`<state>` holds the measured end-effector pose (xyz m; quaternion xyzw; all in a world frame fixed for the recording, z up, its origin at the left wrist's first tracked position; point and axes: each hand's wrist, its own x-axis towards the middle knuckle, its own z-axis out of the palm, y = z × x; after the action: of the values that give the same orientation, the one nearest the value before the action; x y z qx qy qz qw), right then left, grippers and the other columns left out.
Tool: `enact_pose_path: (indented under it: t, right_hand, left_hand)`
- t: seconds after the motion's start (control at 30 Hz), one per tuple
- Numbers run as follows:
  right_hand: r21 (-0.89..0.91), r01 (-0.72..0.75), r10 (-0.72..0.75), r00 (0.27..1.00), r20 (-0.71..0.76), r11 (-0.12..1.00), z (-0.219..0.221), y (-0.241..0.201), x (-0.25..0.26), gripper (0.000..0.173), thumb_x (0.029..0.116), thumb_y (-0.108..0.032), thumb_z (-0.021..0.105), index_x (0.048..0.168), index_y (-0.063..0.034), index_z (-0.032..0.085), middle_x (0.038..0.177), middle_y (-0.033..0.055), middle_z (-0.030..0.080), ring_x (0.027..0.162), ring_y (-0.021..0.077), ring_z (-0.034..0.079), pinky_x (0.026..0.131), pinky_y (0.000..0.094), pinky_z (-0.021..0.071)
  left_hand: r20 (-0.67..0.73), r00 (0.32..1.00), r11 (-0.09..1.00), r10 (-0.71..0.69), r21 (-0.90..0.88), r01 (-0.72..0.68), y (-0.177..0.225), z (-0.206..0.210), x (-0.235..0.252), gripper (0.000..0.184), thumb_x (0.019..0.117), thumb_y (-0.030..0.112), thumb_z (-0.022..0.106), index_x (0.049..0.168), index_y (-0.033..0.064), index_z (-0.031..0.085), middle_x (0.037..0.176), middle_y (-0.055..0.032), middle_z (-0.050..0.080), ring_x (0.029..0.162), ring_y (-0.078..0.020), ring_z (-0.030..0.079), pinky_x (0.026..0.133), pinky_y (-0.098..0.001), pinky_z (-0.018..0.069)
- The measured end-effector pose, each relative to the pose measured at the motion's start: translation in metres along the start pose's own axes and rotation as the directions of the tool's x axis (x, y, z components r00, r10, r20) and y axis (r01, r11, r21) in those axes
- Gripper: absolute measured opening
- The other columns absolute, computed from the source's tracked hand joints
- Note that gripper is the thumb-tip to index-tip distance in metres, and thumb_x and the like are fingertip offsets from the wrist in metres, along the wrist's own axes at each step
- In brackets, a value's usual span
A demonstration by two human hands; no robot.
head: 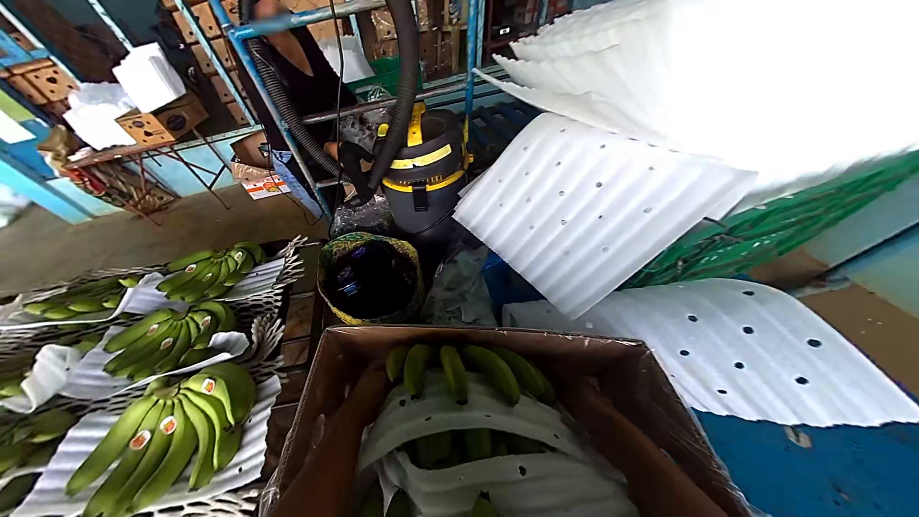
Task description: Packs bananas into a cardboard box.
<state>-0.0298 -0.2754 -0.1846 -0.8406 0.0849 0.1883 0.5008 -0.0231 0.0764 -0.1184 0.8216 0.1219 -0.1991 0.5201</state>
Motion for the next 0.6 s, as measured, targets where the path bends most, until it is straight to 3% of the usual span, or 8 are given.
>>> enact_pose_path:
  t: [0.1,0.17,0.23,0.33,0.47,0.53,0.57,0.6]
  right_hand:
    - [0.082,-0.116,0.116,0.993,0.006,0.990,-0.011,0.007,-0.021,0.028,0.1053,-0.006,0.052,0.129,0.0040,0.061,0.121,0.0209,0.066,0.110,0.0244,0.063,0.100,0.0434,0.0501]
    - [0.123,-0.119,0.129,0.989,-0.077,0.985,-0.010,0.021,-0.027,0.028,0.1045,-0.004,0.051,0.130,0.0045,0.060,0.121,0.0208,0.065,0.109,0.0233,0.063,0.099,0.0430,0.0510]
    - [0.145,-0.112,0.139,0.972,-0.191,0.983,-0.003,0.024,-0.028,0.028,0.1040,-0.002,0.051,0.129,0.0057,0.060,0.121,0.0215,0.065,0.109,0.0229,0.063,0.099,0.0421,0.0505]
    - [0.064,-0.163,0.174,0.947,-0.270,0.985,0.001,0.025,-0.024,0.027,0.1026,-0.006,0.057,0.126,0.0067,0.063,0.122,0.0250,0.066,0.113,0.0302,0.064,0.102,0.0477,0.0483]
    - [-0.299,-0.239,0.195,0.966,-0.168,0.924,-0.018,-0.018,-0.028,0.029,0.1032,-0.005,0.055,0.128,0.0074,0.063,0.126,0.0309,0.064,0.121,0.0439,0.061,0.107,0.0599,0.0427]
    - [-0.393,-0.117,0.031,0.976,-0.218,0.912,-0.021,-0.056,-0.053,0.029,0.1014,-0.002,0.054,0.128,0.0034,0.066,0.123,0.0284,0.067,0.118,0.0454,0.064,0.102,0.0628,0.0459]
    - [-0.407,0.025,-0.138,0.958,-0.253,0.913,-0.017,-0.072,-0.068,0.029,0.0994,-0.001,0.056,0.127,0.0030,0.067,0.124,0.0265,0.068,0.117,0.0438,0.065,0.101,0.0611,0.0481]
    - [-0.409,0.188,-0.304,0.921,-0.242,0.893,-0.008,-0.085,-0.082,0.031,0.0964,-0.002,0.061,0.126,0.0031,0.067,0.128,0.0259,0.066,0.120,0.0439,0.063,0.103,0.0609,0.0483]
  left_hand:
    - [0.102,0.987,0.970,0.126,-0.222,-0.101,0.003,0.010,0.017,0.019,0.1005,0.000,0.052,0.114,-0.0028,0.065,0.097,-0.0036,0.068,0.087,-0.0051,0.063,0.083,-0.0266,0.0550]
    - [0.095,0.962,0.948,0.254,-0.219,-0.229,0.000,0.025,0.029,0.015,0.0981,0.001,0.056,0.106,-0.0009,0.069,0.093,-0.0003,0.070,0.085,-0.0012,0.064,0.083,-0.0234,0.0549]
    - [0.102,0.935,0.935,0.340,-0.144,-0.324,0.000,0.029,0.046,0.017,0.0993,0.003,0.056,0.107,-0.0032,0.070,0.095,-0.0035,0.070,0.087,-0.0011,0.063,0.086,-0.0231,0.0535]
    - [0.175,0.937,0.953,0.302,-0.017,-0.304,0.000,0.026,0.061,0.017,0.0993,0.006,0.058,0.104,-0.0047,0.069,0.094,-0.0072,0.069,0.087,-0.0049,0.061,0.085,-0.0264,0.0514]
    - [0.242,0.954,0.983,0.176,-0.089,-0.159,-0.010,0.021,0.058,0.024,0.1048,0.005,0.048,0.121,-0.0067,0.062,0.108,-0.0102,0.065,0.096,-0.0062,0.058,0.091,-0.0251,0.0482]
    - [0.272,0.953,0.983,0.134,-0.155,-0.095,-0.016,0.019,0.061,0.024,0.1062,0.005,0.044,0.121,-0.0039,0.061,0.104,-0.0058,0.064,0.092,-0.0034,0.059,0.087,-0.0223,0.0496]
    - [0.246,0.961,0.986,0.129,-0.139,-0.097,-0.021,0.019,0.065,0.022,0.1059,0.005,0.043,0.115,-0.0030,0.062,0.097,-0.0036,0.063,0.086,-0.0022,0.059,0.082,-0.0206,0.0506]
    - [0.179,0.973,0.989,0.148,-0.050,-0.141,-0.025,0.018,0.069,0.022,0.1052,0.003,0.045,0.110,-0.0053,0.065,0.096,-0.0067,0.066,0.086,-0.0049,0.061,0.083,-0.0215,0.0507]
